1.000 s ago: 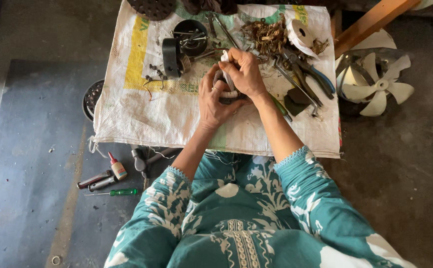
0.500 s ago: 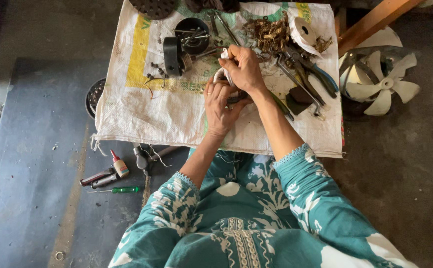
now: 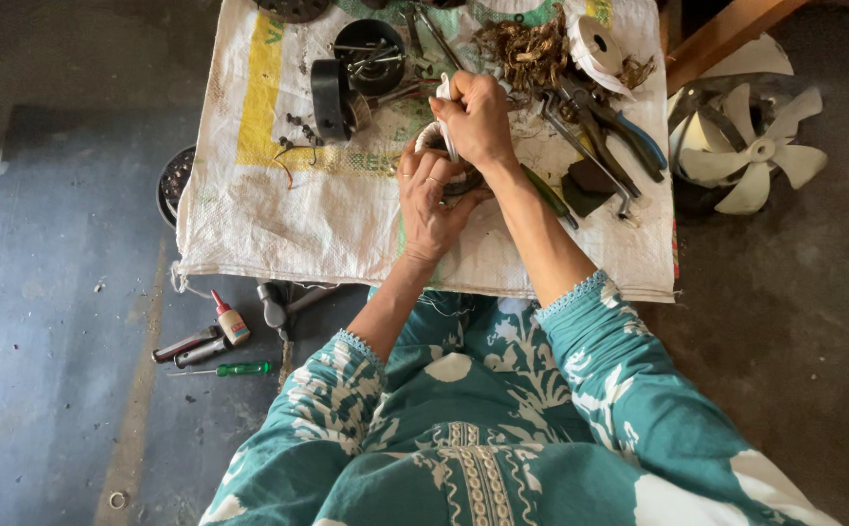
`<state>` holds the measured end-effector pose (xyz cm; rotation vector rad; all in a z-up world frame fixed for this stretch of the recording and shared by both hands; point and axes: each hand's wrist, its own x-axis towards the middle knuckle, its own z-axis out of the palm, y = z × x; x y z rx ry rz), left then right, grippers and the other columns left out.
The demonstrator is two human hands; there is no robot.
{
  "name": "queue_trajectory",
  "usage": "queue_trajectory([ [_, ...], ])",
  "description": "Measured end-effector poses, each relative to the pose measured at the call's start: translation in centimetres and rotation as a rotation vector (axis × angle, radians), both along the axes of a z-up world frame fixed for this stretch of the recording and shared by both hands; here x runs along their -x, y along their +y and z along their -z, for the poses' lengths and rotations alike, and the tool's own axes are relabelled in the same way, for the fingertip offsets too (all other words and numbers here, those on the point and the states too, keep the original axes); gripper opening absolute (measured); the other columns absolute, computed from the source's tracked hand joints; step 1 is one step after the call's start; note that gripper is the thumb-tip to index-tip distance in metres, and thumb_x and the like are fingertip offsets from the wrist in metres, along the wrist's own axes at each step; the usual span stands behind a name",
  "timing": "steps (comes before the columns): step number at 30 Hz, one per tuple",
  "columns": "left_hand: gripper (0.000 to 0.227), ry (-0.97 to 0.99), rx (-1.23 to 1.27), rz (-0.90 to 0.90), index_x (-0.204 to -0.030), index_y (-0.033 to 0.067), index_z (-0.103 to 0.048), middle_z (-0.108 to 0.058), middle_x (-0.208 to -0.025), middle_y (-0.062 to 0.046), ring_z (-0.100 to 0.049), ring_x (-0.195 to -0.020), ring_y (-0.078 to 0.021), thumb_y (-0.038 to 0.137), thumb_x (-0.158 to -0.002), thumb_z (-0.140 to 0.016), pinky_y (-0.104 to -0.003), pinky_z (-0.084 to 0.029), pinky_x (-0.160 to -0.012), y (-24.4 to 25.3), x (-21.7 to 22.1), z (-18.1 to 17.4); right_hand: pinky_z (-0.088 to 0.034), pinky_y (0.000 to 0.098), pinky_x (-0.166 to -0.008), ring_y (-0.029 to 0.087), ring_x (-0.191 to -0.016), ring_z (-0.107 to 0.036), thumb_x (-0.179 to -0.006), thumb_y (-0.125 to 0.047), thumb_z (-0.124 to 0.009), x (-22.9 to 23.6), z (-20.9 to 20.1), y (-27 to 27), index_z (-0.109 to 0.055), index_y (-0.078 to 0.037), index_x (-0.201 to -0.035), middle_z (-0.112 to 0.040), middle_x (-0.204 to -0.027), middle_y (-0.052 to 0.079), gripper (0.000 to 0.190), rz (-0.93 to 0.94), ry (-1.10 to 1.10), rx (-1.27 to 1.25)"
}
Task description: The person sits on the floor and works on a circular electrical component, likely a fan motor stator. They use their hands to wrap white tape around the copper windings and use pliers to cut the tape. They also use a screwdriver to adjust parts of the component.
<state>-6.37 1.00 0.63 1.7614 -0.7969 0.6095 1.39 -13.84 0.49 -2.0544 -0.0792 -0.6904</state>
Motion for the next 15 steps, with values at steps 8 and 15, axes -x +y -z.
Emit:
queue_trajectory([
  [8,0.042,-0.007,0.019,0.002,-0.092,0.0059,-0.063,-0.061,-0.094,-0.008,-0.057,-0.102,-0.0323,0.023,-0.067,-0.092,-0.056,-0.037,-0.117,0.2,0.1,-0.3,-0.049,0.0266,-0.046,0.010,-0.053,-0.058,-0.087,0.006,-0.076,-0.7,1.3,-0.5,-0.051,-0.008,-0.064,-0.058,-0.059,0.002,0.037,-0.018,-0.008,-0.082],
  [15,0.042,-0.002,0.019,0.015,-0.091,0.0059,-0.062,-0.061,-0.093,-0.008,-0.058,-0.100,-0.0311,0.021,-0.066,-0.091,-0.056,-0.034,-0.119,0.2,0.0,-0.2,-0.043,0.0281,-0.045,0.010,-0.052,-0.053,-0.086,0.007,-0.079,-0.4,0.4,-0.1,-0.047,-0.006,-0.062,-0.054,-0.057,0.002,0.042,-0.018,-0.020,-0.067],
])
